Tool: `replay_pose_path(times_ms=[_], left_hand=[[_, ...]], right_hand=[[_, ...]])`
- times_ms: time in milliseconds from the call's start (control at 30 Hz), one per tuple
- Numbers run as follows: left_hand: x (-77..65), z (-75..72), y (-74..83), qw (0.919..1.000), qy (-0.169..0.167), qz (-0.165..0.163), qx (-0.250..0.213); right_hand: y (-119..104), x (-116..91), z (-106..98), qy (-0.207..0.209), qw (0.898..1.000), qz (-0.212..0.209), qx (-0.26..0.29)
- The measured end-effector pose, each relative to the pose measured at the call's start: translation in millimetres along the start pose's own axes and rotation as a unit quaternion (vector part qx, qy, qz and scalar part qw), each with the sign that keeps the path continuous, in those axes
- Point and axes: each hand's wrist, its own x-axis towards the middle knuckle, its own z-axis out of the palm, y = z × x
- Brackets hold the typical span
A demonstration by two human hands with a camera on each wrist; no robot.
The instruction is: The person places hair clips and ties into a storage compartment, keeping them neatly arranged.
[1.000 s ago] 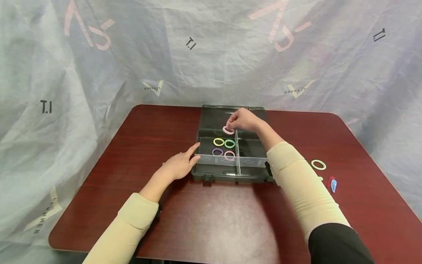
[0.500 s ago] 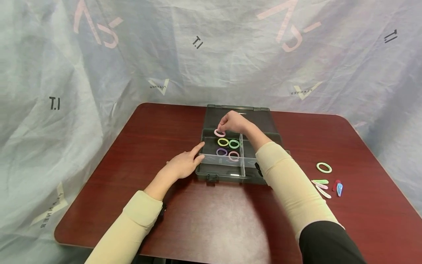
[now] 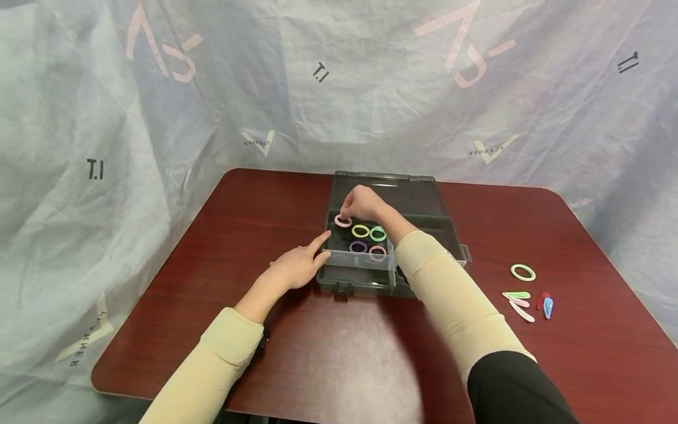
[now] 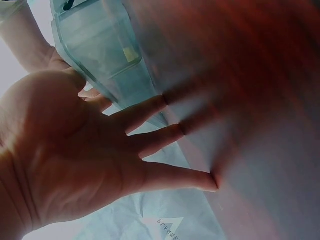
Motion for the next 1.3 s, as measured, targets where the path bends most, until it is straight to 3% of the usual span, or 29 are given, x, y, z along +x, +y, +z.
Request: replay_pose_path(times_ms=[267, 467, 800, 967, 1200, 1300], left_hand=[[-0.4, 0.6, 0.7, 1.0000, 0.002, 0.003, -0.004], [-0.9, 2.1, 1.3, 1.0000, 0.000, -0.003, -0.006], [-1.4, 0.0, 1.9, 1.0000, -0.001, -0.002, -0.010], [3.9, 1.3, 3.8, 0.9999, -0.007, 0.012, -0.004], [6.4, -0.5, 2.4, 0.9998, -0.019, 0.011, -0.002], [5.2, -5.2, -4.4, 0.9998, -0.016, 0.011, 0.001]], right_hand=[[-2.7, 2.6, 10.2, 0.012, 1.000, 0.016, 0.005], [-2.2, 2.9, 19.8, 0.016, 0.999, 0.031, -0.028], [-3.0, 6.3, 21.3, 0.023, 0.999, 0.031, -0.036], [1.3, -2.2, 9.1, 0.025, 1.000, 0.014, -0.003], [3.3, -24.0, -23.0, 0.013, 0.993, -0.030, 0.112], [-0.6, -33.3, -40.4, 0.022, 0.991, -0.045, 0.120]])
